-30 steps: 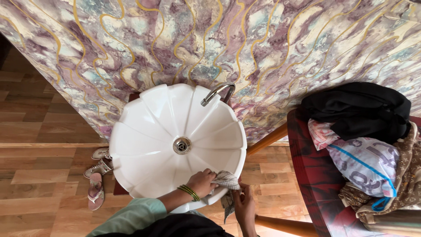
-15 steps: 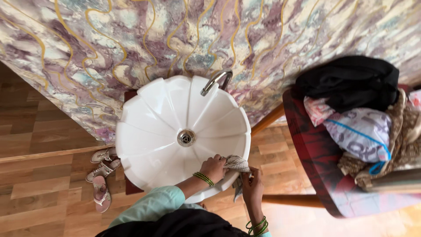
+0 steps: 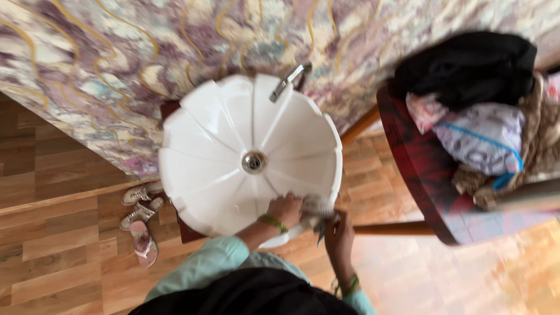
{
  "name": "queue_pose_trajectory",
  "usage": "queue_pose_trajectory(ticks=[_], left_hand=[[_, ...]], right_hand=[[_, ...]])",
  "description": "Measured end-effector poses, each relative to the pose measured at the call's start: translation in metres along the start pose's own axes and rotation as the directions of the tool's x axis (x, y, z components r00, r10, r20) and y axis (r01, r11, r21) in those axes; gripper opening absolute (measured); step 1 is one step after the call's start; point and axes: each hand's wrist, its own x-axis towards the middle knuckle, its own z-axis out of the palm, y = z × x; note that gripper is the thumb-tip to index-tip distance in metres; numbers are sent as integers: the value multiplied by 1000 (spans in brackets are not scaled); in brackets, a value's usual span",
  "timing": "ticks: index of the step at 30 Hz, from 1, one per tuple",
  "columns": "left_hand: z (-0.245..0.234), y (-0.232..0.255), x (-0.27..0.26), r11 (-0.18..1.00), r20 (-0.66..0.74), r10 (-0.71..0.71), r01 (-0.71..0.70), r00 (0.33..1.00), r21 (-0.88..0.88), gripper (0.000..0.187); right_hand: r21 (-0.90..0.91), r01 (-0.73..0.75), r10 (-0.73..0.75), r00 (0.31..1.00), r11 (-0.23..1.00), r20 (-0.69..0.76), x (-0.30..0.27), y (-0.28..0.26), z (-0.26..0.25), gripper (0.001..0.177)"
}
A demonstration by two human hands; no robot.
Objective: The person wipes the interior and exterior surfaces of a white flower-shaped pedestal sink using a cloth.
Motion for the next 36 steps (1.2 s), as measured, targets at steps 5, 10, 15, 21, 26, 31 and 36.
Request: queue_pose_trajectory(ticks=[5, 10, 15, 21, 26, 31, 36], left_hand=[[17, 14, 29, 997, -239, 13, 6, 971, 76, 23], [-9, 20, -15, 995, -7, -62, 62, 998, 72, 36], [-6, 12, -40, 992, 36, -64, 60, 997, 107, 38], [17, 25, 3, 991, -197, -103, 118, 975, 66, 35], [25, 35, 14, 987, -293, -126, 149, 948, 59, 30], [15, 33, -32, 981, -221, -125, 154, 967, 120, 31], [8, 34, -74, 966, -221, -145, 187, 964, 180, 31]], right_hand=[[-8, -31, 31, 1000, 999, 1, 19, 6, -3, 23], [43, -126, 120, 986, 991, 113, 11, 6, -12, 21], [165, -104, 81, 987, 981, 141, -22, 5, -4, 23], [107, -24, 12, 994, 994, 109, 6, 19, -10, 23], [196, 40, -61, 993, 980, 101, 20, 29, -15, 25], [410, -4, -53, 990, 912, 128, 3, 27, -11, 26], [362, -219, 134, 960, 906, 246, -38, 15, 2, 28]])
